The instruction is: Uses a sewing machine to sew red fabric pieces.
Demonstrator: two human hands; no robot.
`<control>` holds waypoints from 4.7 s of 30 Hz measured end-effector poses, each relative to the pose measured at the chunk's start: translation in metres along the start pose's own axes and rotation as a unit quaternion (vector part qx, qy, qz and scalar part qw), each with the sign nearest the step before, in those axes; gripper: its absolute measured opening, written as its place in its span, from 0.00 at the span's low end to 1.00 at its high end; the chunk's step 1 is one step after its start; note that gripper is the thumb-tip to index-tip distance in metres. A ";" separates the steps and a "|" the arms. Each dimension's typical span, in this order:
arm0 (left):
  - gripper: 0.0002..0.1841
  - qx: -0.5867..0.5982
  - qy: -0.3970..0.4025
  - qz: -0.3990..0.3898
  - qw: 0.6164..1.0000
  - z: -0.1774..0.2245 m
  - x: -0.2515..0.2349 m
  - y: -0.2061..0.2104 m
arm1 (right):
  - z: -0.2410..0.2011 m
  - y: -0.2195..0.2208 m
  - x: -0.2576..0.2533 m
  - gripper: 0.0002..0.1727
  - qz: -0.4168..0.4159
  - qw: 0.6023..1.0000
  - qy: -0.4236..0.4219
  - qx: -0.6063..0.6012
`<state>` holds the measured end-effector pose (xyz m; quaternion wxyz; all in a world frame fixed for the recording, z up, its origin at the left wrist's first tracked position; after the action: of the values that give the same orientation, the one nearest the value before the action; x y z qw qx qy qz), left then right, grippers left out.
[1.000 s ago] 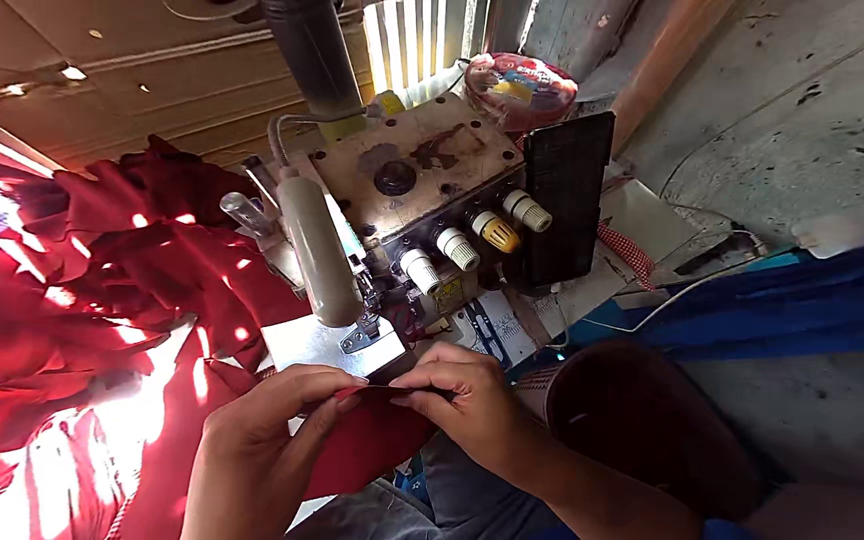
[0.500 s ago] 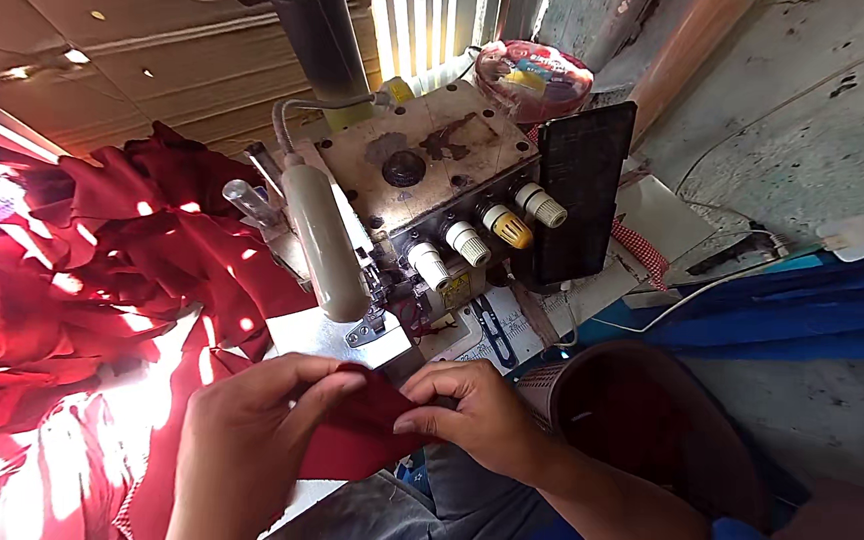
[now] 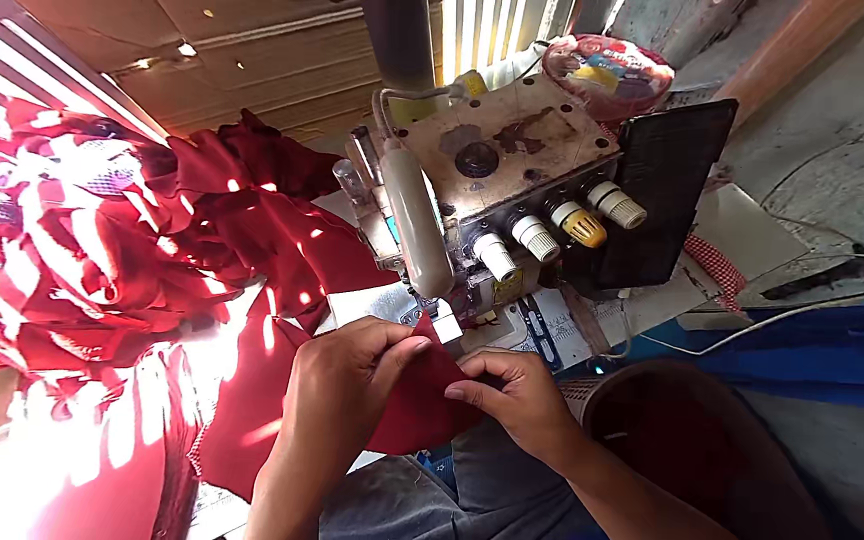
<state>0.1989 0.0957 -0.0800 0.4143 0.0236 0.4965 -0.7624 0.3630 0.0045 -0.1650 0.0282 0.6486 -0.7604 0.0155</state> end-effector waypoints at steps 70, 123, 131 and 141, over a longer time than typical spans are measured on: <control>0.16 -0.130 -0.012 0.105 0.986 0.025 0.042 0.041 | 0.004 0.006 0.018 0.06 -0.087 0.983 0.053 -0.153; 0.16 0.011 -0.014 0.233 0.972 0.028 0.074 0.013 | 0.008 0.014 0.037 0.10 0.022 0.991 0.081 -0.106; 0.13 -0.093 0.089 0.091 0.988 0.028 0.031 0.039 | 0.023 0.016 0.036 0.09 -0.027 0.980 0.084 -0.177; 0.09 -0.109 0.126 0.055 0.984 0.019 0.022 0.027 | 0.005 0.025 0.005 0.06 -0.075 0.962 0.123 -0.232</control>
<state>0.2095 0.0631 -0.1000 0.3898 0.1016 0.6231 -0.6704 0.3375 0.0030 -0.1691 0.2729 0.6727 -0.6826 -0.0840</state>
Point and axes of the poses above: each hand's wrist, its own x-axis away from the middle knuckle, its own y-axis out of the palm, z = x × y, the point moved 6 cm from there along -x, towards the middle knuckle, and after that the axes turned 13 degrees about y, right-handed, at the moved point
